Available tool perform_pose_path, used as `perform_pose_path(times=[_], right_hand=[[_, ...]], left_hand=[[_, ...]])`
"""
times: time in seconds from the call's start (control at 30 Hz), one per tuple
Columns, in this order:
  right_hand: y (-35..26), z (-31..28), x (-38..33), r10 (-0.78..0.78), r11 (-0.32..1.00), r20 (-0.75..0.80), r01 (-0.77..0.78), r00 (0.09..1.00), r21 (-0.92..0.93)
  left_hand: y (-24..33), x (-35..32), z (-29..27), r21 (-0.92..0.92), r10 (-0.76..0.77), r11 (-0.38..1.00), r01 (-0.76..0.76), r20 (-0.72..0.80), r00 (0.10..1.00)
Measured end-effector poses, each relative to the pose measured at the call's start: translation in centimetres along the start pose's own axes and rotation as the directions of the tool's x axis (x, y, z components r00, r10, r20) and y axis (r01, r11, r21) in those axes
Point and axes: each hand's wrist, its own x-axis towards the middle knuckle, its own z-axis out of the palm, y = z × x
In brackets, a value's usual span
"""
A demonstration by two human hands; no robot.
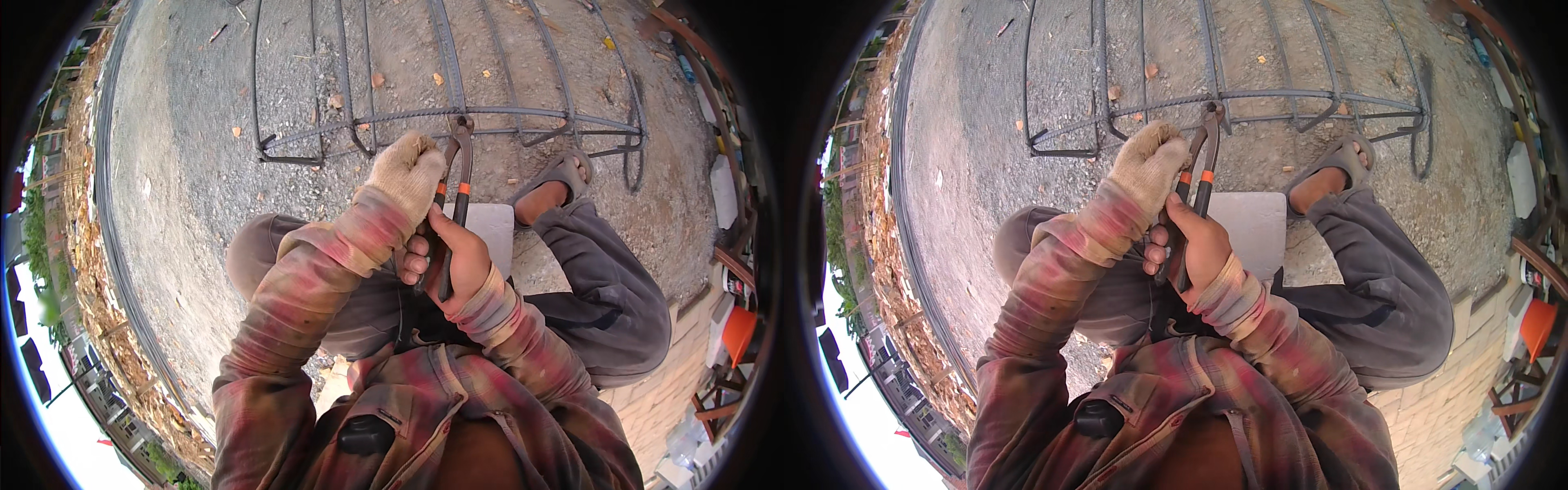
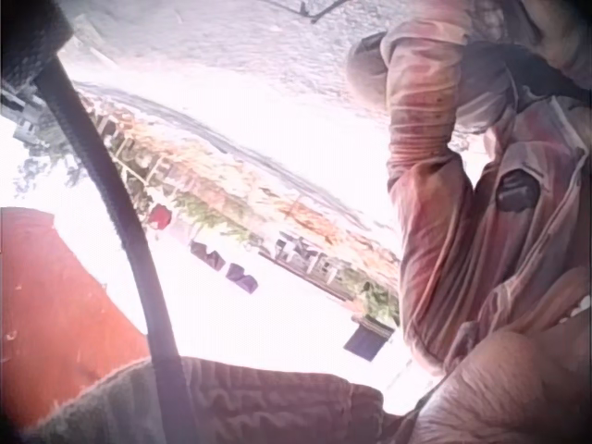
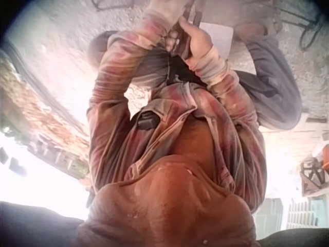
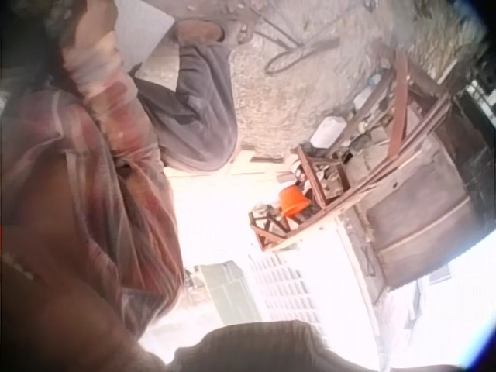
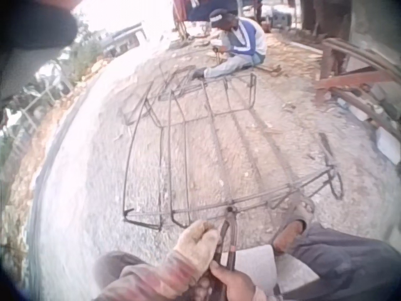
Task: The person assembles a metal rebar cage by hand, using a wire-tying tool to secure the intersection points with thin wire. The person picks up pieces of rebar and positions them into a cage structure on the ground.
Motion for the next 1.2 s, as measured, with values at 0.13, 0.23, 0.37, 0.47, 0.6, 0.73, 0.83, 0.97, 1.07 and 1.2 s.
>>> perform_pose_path(times=[0.13, 0.23, 0.37, 0.47, 0.6, 0.73, 0.83, 0.97, 1.07, 1.2], right_hand=[[0.6, -3.0, 1.4, -0.059, 0.982, -0.066, 0.046, 0.996, -0.184], [-0.1, -3.8, 1.0, -0.071, 0.943, -0.078, 0.041, 0.994, -0.331], [-0.6, -3.4, 0.0, -0.008, 0.999, 0.347, -0.010, 0.938, 0.050], [-1.2, -2.6, -0.7, -0.041, 0.979, 0.169, 0.073, 0.985, -0.189], [-0.6, -4.0, -1.0, -0.132, 0.942, 0.013, 0.130, 0.991, -0.310], [-1.1, -5.4, -2.7, -0.215, 0.888, -0.127, 0.140, 0.968, -0.438], [-2.3, -6.2, -3.0, -0.289, 0.822, -0.166, 0.156, 0.943, -0.549], [-3.6, -6.0, -2.8, -0.270, 0.694, -0.129, 0.100, 0.954, -0.713], [-3.3, -4.3, -2.7, -0.149, 0.787, -0.122, 0.043, 0.981, -0.616], [-2.6, -3.7, -2.1, -0.055, 0.845, -0.013, 0.040, 0.998, -0.533]], left_hand=[[-0.1, 0.2, 0.4, 0.042, -0.025, 0.999, 0.022, 0.082, 0.996], [0.9, 0.2, 0.5, 0.387, 0.125, 0.917, -0.098, -0.045, 0.991], [1.2, 1.5, -0.8, 0.488, 0.317, 0.836, -0.252, -0.052, 0.947], [1.6, 2.8, -1.1, 0.427, 0.264, 0.887, -0.173, -0.163, 0.951], [2.5, 1.8, 0.2, 0.413, 0.377, 0.808, -0.420, 0.185, 0.908], [1.1, 1.5, -0.5, 0.571, 0.106, 0.804, -0.169, 0.142, 0.984], [-0.6, 2.3, -0.8, 0.394, 0.161, 0.914, -0.093, -0.143, 0.977], [0.5, 2.0, -0.3, 0.073, 0.228, 0.973, -0.221, -0.119, 0.966], [0.4, 1.9, 0.2, -0.050, 0.189, 0.981, -0.187, 0.028, 0.982], [-0.9, 2.4, 0.3, -0.063, 0.268, 0.962, -0.265, 0.033, 0.963]])
